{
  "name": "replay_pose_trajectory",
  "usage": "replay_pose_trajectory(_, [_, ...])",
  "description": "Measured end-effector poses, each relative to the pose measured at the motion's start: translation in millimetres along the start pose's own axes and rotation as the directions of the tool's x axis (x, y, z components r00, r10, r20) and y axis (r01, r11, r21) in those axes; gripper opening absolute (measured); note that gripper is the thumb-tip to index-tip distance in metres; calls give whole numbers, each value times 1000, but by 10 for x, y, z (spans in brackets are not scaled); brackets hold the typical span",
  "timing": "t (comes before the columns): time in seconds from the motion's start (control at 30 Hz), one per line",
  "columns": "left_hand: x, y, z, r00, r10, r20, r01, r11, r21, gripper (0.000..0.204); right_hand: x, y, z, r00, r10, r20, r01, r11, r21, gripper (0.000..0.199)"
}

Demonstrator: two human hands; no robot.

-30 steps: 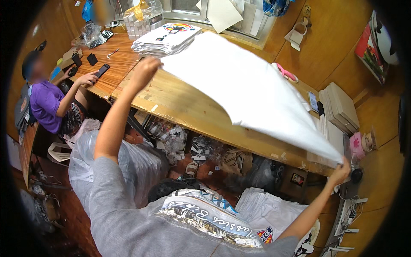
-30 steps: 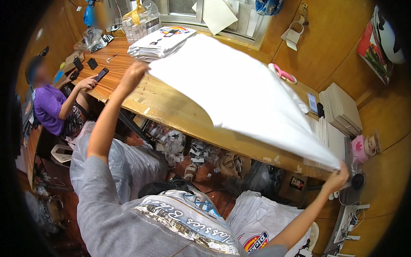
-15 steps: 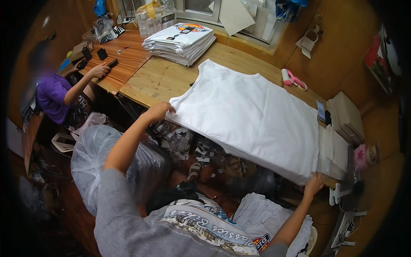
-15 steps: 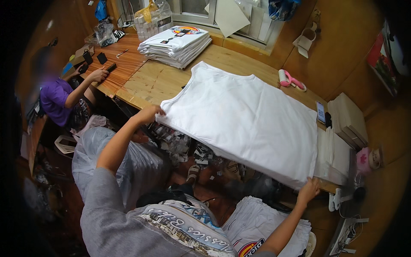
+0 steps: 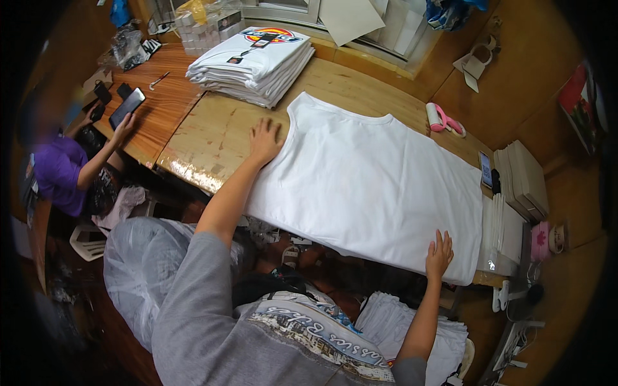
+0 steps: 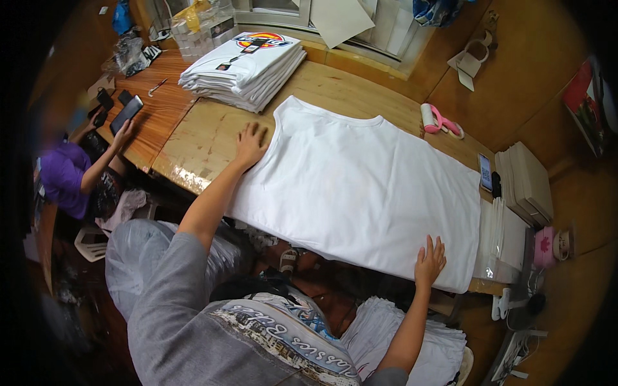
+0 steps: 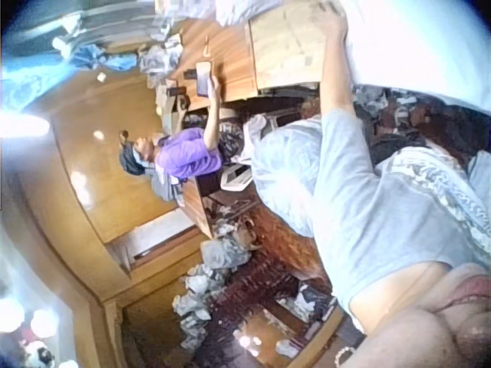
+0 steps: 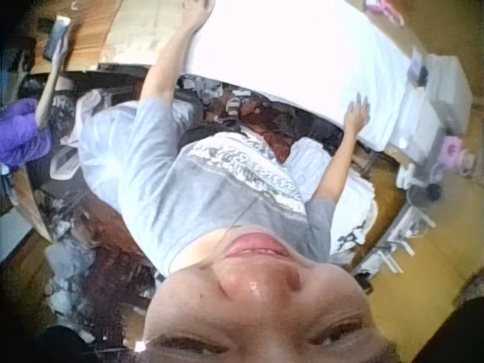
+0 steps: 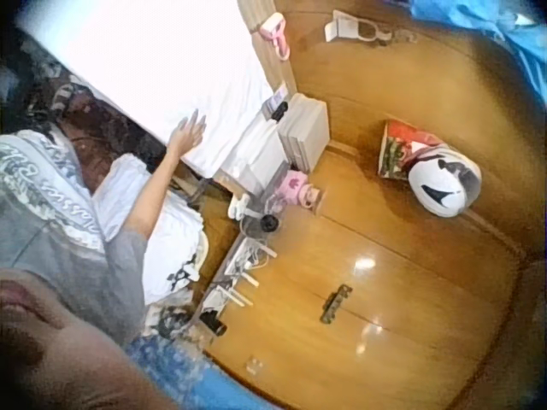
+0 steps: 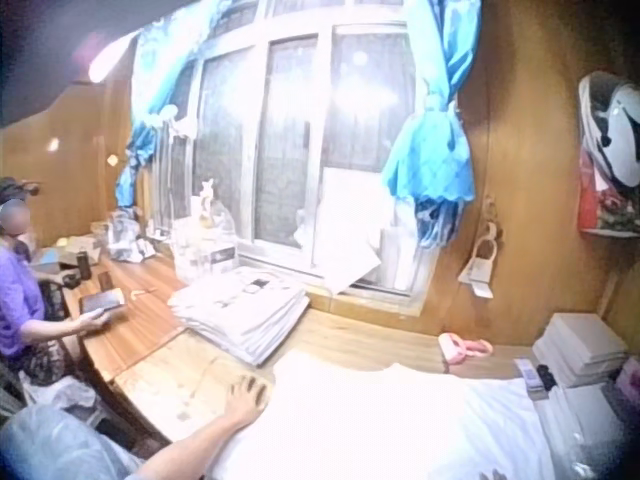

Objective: The person folds white t-shirts on a wooden table, using a pink lint roller to clean the fabric before folding. They place a cardboard insert inside each shirt, fold it neatly, and stack it with others.

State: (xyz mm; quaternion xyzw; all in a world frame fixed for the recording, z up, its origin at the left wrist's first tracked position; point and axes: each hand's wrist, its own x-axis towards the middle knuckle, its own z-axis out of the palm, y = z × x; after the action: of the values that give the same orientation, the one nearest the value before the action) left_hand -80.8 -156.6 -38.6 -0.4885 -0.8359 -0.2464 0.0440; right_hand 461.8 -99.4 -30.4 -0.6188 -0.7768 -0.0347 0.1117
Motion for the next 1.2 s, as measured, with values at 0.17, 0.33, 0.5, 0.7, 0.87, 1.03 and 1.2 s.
replay_pose_trajectory(0.17, [76, 570, -13, 908, 374, 190, -349, 924, -155, 44, 1, -18, -31, 1000, 17, 14, -16, 999, -31, 39])
replay_pose_trajectory(0.33, [-17, 764, 103, 651, 680, 338, -663, 726, -185, 44, 39, -51, -34, 999, 17, 31, -17, 1000, -26, 39])
replay_pose_trajectory(0.5, [-71, 229, 37, 761, 535, 368, -534, 838, -113, 46, 8, -56, -100, 999, 12, 38, -12, 1000, -11, 39])
replay_pose_trajectory(0.7, [-534, -175, -908, 900, -203, 386, 49, 926, 374, 51, 37, -125, -108, 998, 24, 60, -24, 1000, -11, 38])
replay_pose_trajectory(0.87, [-365, -263, -924, 998, -63, 5, 62, 991, 116, 33, 134, -143, -25, 997, 76, -28, -76, 997, -23, 33])
replay_pose_trajectory(1.03, [484, 74, -479, 954, 283, -95, -296, 936, -188, 25, 810, -556, -48, 994, -82, -76, 95, 978, 188, 21])
replay_pose_trajectory(1.2, [1225, 229, 75, 971, 195, 136, -163, 963, -215, 28, 1717, -1397, 11, 888, -446, -112, 438, 745, 504, 19])
